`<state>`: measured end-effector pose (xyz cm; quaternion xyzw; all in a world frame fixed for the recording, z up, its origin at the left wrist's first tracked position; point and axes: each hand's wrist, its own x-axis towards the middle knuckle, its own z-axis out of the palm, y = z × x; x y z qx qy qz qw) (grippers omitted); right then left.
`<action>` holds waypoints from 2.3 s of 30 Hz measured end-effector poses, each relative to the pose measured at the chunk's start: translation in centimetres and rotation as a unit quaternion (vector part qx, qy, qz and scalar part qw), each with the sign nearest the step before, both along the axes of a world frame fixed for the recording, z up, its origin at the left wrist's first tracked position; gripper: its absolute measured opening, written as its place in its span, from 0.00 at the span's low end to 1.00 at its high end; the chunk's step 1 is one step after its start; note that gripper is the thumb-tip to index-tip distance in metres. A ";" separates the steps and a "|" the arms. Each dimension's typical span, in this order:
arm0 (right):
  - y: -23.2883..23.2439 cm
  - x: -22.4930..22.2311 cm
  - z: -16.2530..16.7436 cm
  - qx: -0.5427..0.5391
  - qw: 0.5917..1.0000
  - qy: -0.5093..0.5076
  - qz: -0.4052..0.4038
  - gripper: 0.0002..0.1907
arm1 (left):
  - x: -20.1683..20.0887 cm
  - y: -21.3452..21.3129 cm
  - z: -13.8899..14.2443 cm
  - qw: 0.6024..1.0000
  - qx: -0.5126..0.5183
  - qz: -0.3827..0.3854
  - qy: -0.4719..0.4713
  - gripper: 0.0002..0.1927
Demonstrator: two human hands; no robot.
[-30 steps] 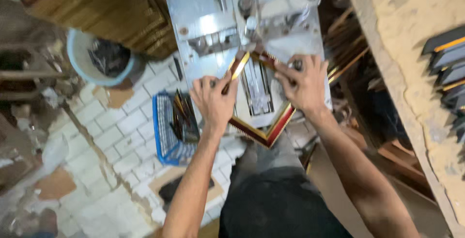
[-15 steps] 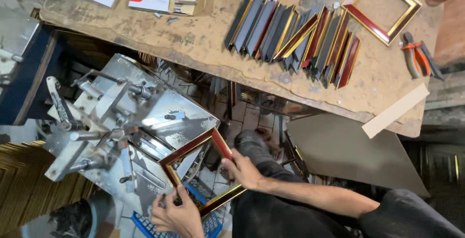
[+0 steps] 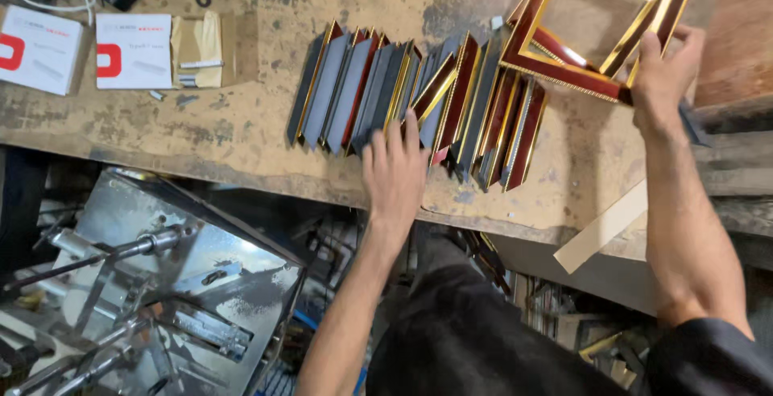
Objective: The person assembles picture frames by placing four frame pieces into a corner-joining machine, tightening the handles to secure the corners, and then removing the assembled frame. They repeat this process multiple times, stacking finished frames on the table and occasionally retrieving pieces from a blue basket.
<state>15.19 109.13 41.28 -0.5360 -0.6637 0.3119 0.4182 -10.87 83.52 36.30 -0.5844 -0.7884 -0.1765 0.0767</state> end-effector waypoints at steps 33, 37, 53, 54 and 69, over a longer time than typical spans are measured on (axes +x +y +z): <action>-41.0 -29.9 -6.6 0.419 0.659 -0.218 0.585 0.25 | -8.5 -47.5 -7.6 0.852 -0.003 0.523 0.000 0.19; -44.2 -32.1 -9.6 0.419 0.676 -0.231 0.561 0.21 | -12.0 -46.8 -8.1 0.865 0.034 0.500 0.015 0.15; -47.6 -39.6 -10.5 0.333 0.731 -0.161 0.574 0.11 | -14.9 -46.0 -9.3 0.871 0.092 0.471 -0.103 0.16; -47.6 -39.6 -10.4 0.334 0.735 -0.152 0.570 0.12 | -15.1 -45.9 -9.1 0.871 0.107 0.470 -0.093 0.16; -48.0 -39.9 -4.7 0.343 0.755 -0.133 0.543 0.14 | -15.4 -44.4 -6.6 0.873 0.120 0.467 -0.070 0.12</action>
